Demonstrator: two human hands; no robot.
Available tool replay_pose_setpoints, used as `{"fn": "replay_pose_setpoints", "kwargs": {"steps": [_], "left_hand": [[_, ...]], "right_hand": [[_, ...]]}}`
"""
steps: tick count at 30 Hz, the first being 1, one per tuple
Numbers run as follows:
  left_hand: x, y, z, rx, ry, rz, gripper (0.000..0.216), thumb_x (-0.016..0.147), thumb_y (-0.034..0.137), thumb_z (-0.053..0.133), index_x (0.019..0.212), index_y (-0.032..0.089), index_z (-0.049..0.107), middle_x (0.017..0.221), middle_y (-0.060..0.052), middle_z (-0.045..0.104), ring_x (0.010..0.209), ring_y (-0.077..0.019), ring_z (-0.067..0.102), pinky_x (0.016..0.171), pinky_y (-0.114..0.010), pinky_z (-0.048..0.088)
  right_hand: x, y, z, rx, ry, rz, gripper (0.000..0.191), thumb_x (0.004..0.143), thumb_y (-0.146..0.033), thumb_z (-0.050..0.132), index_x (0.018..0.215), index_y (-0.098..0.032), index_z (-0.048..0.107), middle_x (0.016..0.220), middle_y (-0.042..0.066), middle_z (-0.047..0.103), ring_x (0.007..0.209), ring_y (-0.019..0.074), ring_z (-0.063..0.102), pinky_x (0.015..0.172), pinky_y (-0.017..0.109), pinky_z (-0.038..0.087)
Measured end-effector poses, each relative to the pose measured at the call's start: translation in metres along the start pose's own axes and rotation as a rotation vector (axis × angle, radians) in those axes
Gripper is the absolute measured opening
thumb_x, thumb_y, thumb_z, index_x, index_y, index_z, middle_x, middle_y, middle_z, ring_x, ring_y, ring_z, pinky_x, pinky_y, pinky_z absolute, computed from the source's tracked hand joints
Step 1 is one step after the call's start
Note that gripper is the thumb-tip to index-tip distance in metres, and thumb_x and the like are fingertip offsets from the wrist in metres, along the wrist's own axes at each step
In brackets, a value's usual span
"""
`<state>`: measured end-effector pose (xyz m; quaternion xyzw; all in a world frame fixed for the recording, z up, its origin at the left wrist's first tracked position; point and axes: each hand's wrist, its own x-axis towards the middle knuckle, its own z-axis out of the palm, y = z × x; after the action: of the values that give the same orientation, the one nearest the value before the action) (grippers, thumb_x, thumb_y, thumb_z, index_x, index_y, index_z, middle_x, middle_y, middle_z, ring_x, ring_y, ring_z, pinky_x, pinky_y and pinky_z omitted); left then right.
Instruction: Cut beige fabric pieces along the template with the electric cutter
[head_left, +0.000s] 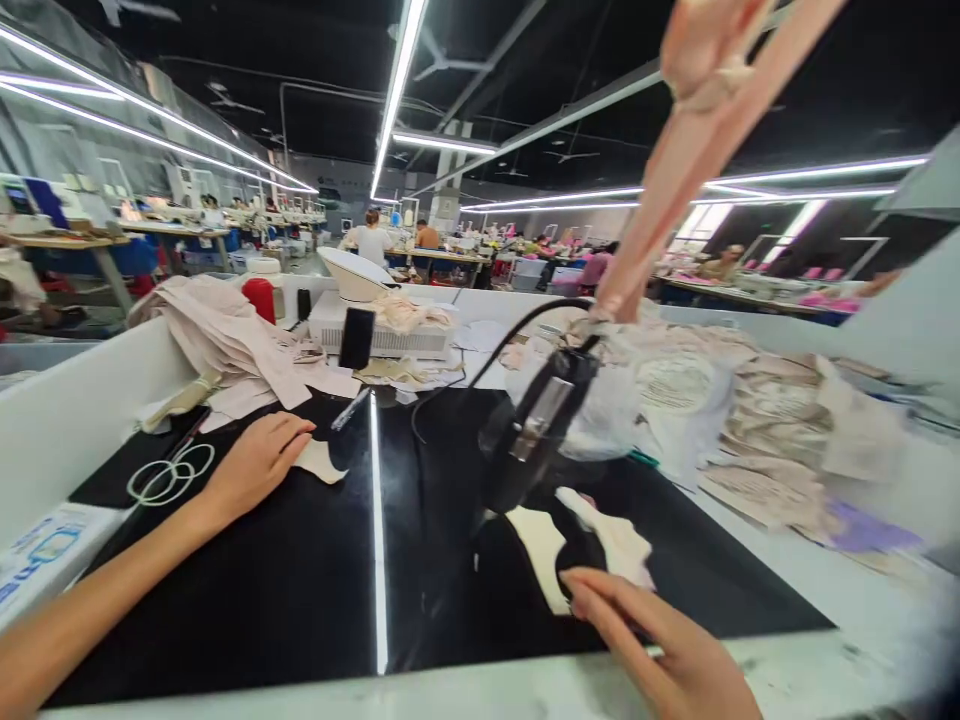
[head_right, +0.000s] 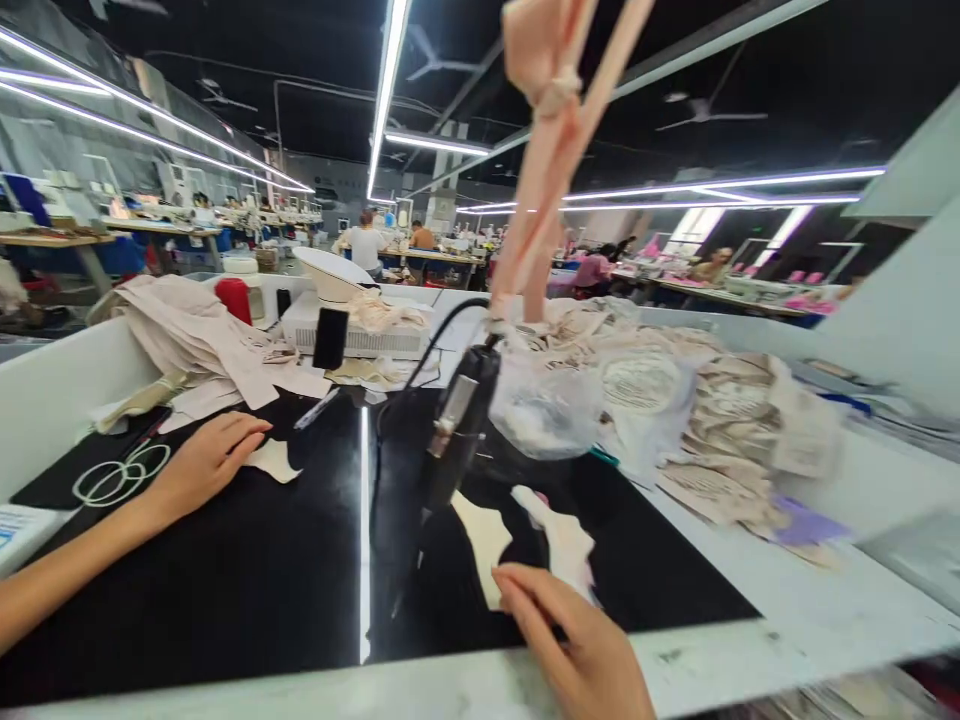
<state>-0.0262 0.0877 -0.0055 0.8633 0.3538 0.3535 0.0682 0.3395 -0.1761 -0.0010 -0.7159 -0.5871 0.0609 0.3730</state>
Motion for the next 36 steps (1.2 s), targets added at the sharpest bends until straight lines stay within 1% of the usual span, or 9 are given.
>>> {"fn": "replay_pose_setpoints", "kwargs": {"steps": [2, 5, 8, 10, 13, 19, 25, 30, 36], "left_hand": [[-0.002, 0.005, -0.002, 0.014, -0.01, 0.052, 0.041, 0.1, 0.049, 0.04, 0.11, 0.02, 0.067, 0.107, -0.009, 0.07, 0.105, -0.0265, 0.062, 0.101, -0.044, 0.045], [-0.011, 0.023, 0.0, 0.112, -0.046, 0.264, 0.038, 0.103, 0.044, 0.039, 0.108, 0.022, 0.069, 0.102, -0.005, 0.072, 0.096, -0.0222, 0.066, 0.093, -0.037, 0.05], [-0.022, 0.057, 0.005, 0.161, -0.08, 0.499, 0.029, 0.104, 0.032, 0.041, 0.106, 0.023, 0.068, 0.087, -0.002, 0.072, 0.08, -0.0171, 0.067, 0.078, -0.03, 0.05], [-0.03, 0.083, 0.011, 0.174, -0.132, 0.64, 0.03, 0.104, 0.025, 0.037, 0.104, 0.021, 0.067, 0.076, 0.0, 0.068, 0.067, -0.0152, 0.063, 0.069, -0.029, 0.048], [-0.037, 0.121, 0.023, 0.144, -0.205, 0.748, 0.026, 0.103, 0.021, 0.039, 0.099, 0.019, 0.064, 0.068, 0.001, 0.063, 0.058, -0.0151, 0.058, 0.06, -0.031, 0.042], [-0.038, 0.173, 0.059, 0.032, -0.299, 0.744, 0.022, 0.103, 0.025, 0.043, 0.117, 0.017, 0.057, 0.069, 0.001, 0.063, 0.057, -0.0165, 0.059, 0.053, -0.033, 0.033], [-0.026, 0.206, 0.093, 0.121, -0.428, 0.714, 0.034, 0.102, 0.033, 0.048, 0.13, 0.014, 0.051, 0.077, -0.002, 0.068, 0.061, -0.0192, 0.064, 0.051, -0.033, 0.036], [-0.021, 0.218, 0.097, 0.185, -0.47, 0.647, 0.035, 0.103, 0.034, 0.048, 0.131, 0.013, 0.053, 0.079, -0.001, 0.068, 0.06, -0.0188, 0.065, 0.051, -0.033, 0.042], [-0.023, 0.218, 0.098, 0.129, -0.487, 0.568, 0.033, 0.101, 0.037, 0.051, 0.128, 0.019, 0.057, 0.077, 0.001, 0.067, 0.062, -0.019, 0.066, 0.052, -0.033, 0.043]], "right_hand": [[-0.001, 0.008, -0.009, -0.033, 0.049, 0.087, 0.032, 0.086, -0.056, 0.06, 0.088, -0.029, 0.077, 0.087, 0.005, 0.08, 0.07, 0.0242, 0.073, 0.054, 0.027, 0.057], [-0.002, 0.011, -0.006, -0.054, 0.069, 0.122, 0.029, 0.084, -0.054, 0.062, 0.086, -0.029, 0.077, 0.087, 0.004, 0.079, 0.068, 0.0227, 0.071, 0.057, 0.029, 0.057], [-0.001, 0.006, 0.004, -0.021, 0.016, 0.087, 0.024, 0.086, -0.047, 0.061, 0.09, -0.029, 0.075, 0.084, 0.003, 0.077, 0.072, 0.0223, 0.07, 0.066, 0.031, 0.057], [0.001, 0.001, 0.008, 0.001, -0.034, 0.06, 0.021, 0.088, -0.043, 0.059, 0.091, -0.028, 0.074, 0.086, 0.003, 0.076, 0.076, 0.0221, 0.07, 0.073, 0.032, 0.057], [0.006, -0.004, 0.005, 0.023, -0.074, 0.05, 0.023, 0.092, -0.04, 0.053, 0.091, -0.028, 0.073, 0.092, 0.003, 0.076, 0.084, 0.0219, 0.071, 0.078, 0.032, 0.056], [0.005, 0.001, -0.004, 0.049, -0.142, 0.031, 0.022, 0.094, -0.037, 0.054, 0.094, -0.028, 0.074, 0.096, 0.003, 0.076, 0.089, 0.0216, 0.07, 0.082, 0.032, 0.054], [-0.002, 0.005, 0.003, 0.074, -0.178, -0.011, 0.022, 0.095, -0.033, 0.054, 0.097, -0.028, 0.075, 0.097, 0.003, 0.074, 0.092, 0.0215, 0.068, 0.084, 0.033, 0.053], [-0.003, 0.002, 0.007, 0.091, -0.185, -0.018, 0.027, 0.098, -0.03, 0.049, 0.097, -0.03, 0.076, 0.095, 0.003, 0.072, 0.088, 0.0208, 0.066, 0.079, 0.034, 0.051], [0.0, 0.004, 0.009, 0.113, -0.179, 0.036, 0.023, 0.096, -0.031, 0.052, 0.091, -0.029, 0.074, 0.094, 0.002, 0.072, 0.088, 0.0205, 0.066, 0.08, 0.033, 0.05]]}}
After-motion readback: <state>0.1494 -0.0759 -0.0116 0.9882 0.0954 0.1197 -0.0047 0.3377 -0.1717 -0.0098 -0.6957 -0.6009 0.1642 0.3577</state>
